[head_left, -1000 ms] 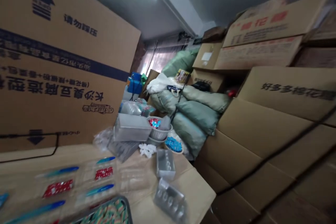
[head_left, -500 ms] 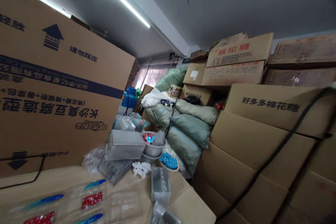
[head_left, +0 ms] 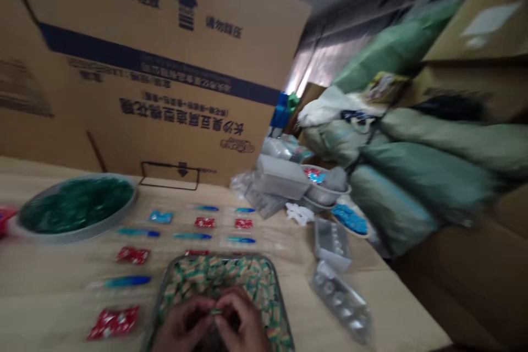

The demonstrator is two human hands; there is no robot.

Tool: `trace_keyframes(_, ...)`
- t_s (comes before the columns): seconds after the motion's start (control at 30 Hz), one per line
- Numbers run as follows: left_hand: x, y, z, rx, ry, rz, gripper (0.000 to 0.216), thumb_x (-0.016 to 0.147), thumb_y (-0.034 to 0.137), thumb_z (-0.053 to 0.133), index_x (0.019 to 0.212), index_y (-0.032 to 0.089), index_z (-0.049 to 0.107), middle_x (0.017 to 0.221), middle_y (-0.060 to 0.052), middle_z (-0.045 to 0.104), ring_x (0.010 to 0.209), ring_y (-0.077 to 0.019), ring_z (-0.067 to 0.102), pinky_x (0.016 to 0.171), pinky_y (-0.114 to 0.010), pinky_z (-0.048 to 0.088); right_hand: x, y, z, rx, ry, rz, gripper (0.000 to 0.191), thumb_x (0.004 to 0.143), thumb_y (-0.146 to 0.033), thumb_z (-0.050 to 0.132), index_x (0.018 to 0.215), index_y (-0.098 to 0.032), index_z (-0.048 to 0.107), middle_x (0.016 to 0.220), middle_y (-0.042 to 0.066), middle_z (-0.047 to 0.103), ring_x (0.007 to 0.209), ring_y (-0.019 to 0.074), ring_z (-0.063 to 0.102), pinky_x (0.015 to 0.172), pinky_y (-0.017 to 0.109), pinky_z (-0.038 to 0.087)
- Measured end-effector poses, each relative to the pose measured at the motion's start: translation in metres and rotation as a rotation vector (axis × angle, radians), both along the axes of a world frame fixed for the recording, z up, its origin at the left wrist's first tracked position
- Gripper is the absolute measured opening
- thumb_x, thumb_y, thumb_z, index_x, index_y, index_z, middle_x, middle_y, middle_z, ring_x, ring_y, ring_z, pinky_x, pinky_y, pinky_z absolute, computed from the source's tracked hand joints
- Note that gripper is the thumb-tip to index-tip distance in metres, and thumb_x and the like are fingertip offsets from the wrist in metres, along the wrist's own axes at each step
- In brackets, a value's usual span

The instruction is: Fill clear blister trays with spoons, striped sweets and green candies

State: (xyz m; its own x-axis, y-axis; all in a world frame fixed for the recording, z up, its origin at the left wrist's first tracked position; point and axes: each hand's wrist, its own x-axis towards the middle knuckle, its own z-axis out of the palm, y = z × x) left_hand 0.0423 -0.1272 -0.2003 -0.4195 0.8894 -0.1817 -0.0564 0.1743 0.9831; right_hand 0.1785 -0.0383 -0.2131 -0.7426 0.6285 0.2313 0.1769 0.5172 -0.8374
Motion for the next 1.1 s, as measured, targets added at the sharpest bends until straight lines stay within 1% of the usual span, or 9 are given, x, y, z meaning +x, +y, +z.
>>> trace_keyframes(0.1, 0.003, 0.002, -0.006, 0.106, -0.142, 0.025, 0.034, 0.062, 0.044, 0.073, 0.087, 0.021, 0.067, 0.081, -0.004, 0.07, 0.083, -0.0233, 0.066, 0.075, -0.032, 0.053, -0.002, -0.003, 0.001, -0.109, 0.031, 0.0, 0.013, 0.083, -0.022, 0.052, 0.095, -0.02, 0.058, 0.083, 0.002, 0.061, 0.074, 0.0154, 0.059, 0.066, 0.024, 0.046)
trace_keyframes(0.27, 0.007, 0.006, -0.006, 0.17, -0.184, 0.086, 0.037, 0.065, 0.039, 0.073, 0.095, 0.021, 0.062, 0.084, -0.004, 0.069, 0.082, -0.0205, 0.065, 0.073, -0.029, 0.052, -0.004, 0.005, 0.028, 0.031, -0.041, 0.088, 0.015, 0.083, -0.014, 0.05, 0.091, -0.021, 0.061, 0.09, 0.003, 0.06, 0.086, 0.017, 0.058, 0.075, 0.027, 0.044)
trace_keyframes(0.37, 0.001, 0.006, -0.004, 0.142, -0.209, 0.161, 0.043, 0.063, 0.04, 0.074, 0.099, 0.021, 0.06, 0.083, -0.003, 0.068, 0.081, -0.0198, 0.064, 0.072, -0.028, 0.051, -0.022, 0.049, 0.032, -0.081, -0.117, 0.114, 0.004, 0.078, -0.017, 0.06, 0.081, -0.018, 0.062, 0.075, -0.001, 0.06, 0.068, 0.0135, 0.057, 0.06, 0.023, 0.045)
trace_keyframes(0.43, -0.005, 0.004, -0.003, 0.135, -0.198, 0.254, 0.048, 0.06, 0.04, 0.075, 0.1, 0.02, 0.06, 0.084, -0.004, 0.068, 0.083, -0.0195, 0.064, 0.076, -0.028, 0.051, -0.043, 0.094, 0.027, -0.159, -0.16, -0.034, 0.011, 0.08, -0.025, 0.063, 0.077, -0.015, 0.061, 0.066, -0.003, 0.058, 0.061, 0.0117, 0.057, 0.058, 0.022, 0.046)
trace_keyframes(0.53, -0.013, 0.0, 0.0, 0.117, -0.174, 0.325, 0.051, 0.056, 0.04, 0.077, 0.099, 0.019, 0.06, 0.082, -0.004, 0.068, 0.082, -0.0196, 0.063, 0.077, -0.028, 0.05, -0.081, 0.157, 0.011, -0.146, -0.203, -0.149, 0.024, 0.091, -0.033, 0.052, 0.084, -0.011, 0.06, 0.072, -0.002, 0.058, 0.063, 0.0108, 0.058, 0.059, 0.023, 0.048)
trace_keyframes(0.63, -0.019, -0.006, 0.003, 0.092, -0.163, 0.331, 0.049, 0.057, 0.039, 0.076, 0.098, 0.018, 0.061, 0.079, -0.003, 0.067, 0.078, -0.0189, 0.063, 0.072, -0.027, 0.05, -0.109, 0.189, -0.006, -0.101, -0.291, -0.196, 0.02, 0.091, -0.031, 0.056, 0.096, -0.012, 0.06, 0.086, 0.002, 0.062, 0.069, 0.0115, 0.06, 0.062, 0.027, 0.052)
trace_keyframes(0.83, -0.026, -0.01, 0.0, 0.064, -0.125, 0.386, 0.04, 0.058, 0.034, 0.073, 0.092, 0.017, 0.062, 0.076, -0.002, 0.067, 0.075, -0.0181, 0.062, 0.069, -0.027, 0.049, -0.12, 0.187, -0.026, 0.061, -0.471, -0.208, 0.019, 0.09, -0.03, 0.056, 0.099, -0.014, 0.061, 0.101, 0.005, 0.063, 0.089, 0.0169, 0.061, 0.079, 0.036, 0.052)
trace_keyframes(0.97, -0.03, -0.003, -0.002, 0.071, -0.009, 0.273, 0.033, 0.066, 0.032, 0.067, 0.096, 0.017, 0.061, 0.079, -0.003, 0.066, 0.076, -0.0186, 0.063, 0.07, -0.029, 0.05, -0.12, 0.182, -0.027, 0.128, -0.577, -0.235, 0.02, 0.09, -0.031, 0.056, 0.1, -0.014, 0.061, 0.105, 0.006, 0.062, 0.094, 0.0183, 0.06, 0.083, 0.038, 0.05)
trace_keyframes(1.1, -0.032, 0.011, 0.008, 0.049, 0.441, 0.067, 0.019, 0.076, 0.022, 0.055, 0.092, 0.018, 0.064, 0.085, -0.006, 0.067, 0.078, -0.02, 0.062, 0.072, -0.033, 0.049, -0.125, 0.182, -0.021, 0.164, -0.633, -0.262, 0.022, 0.09, -0.03, 0.056, 0.104, -0.014, 0.059, 0.107, 0.007, 0.061, 0.094, 0.0187, 0.06, 0.082, 0.039, 0.05)
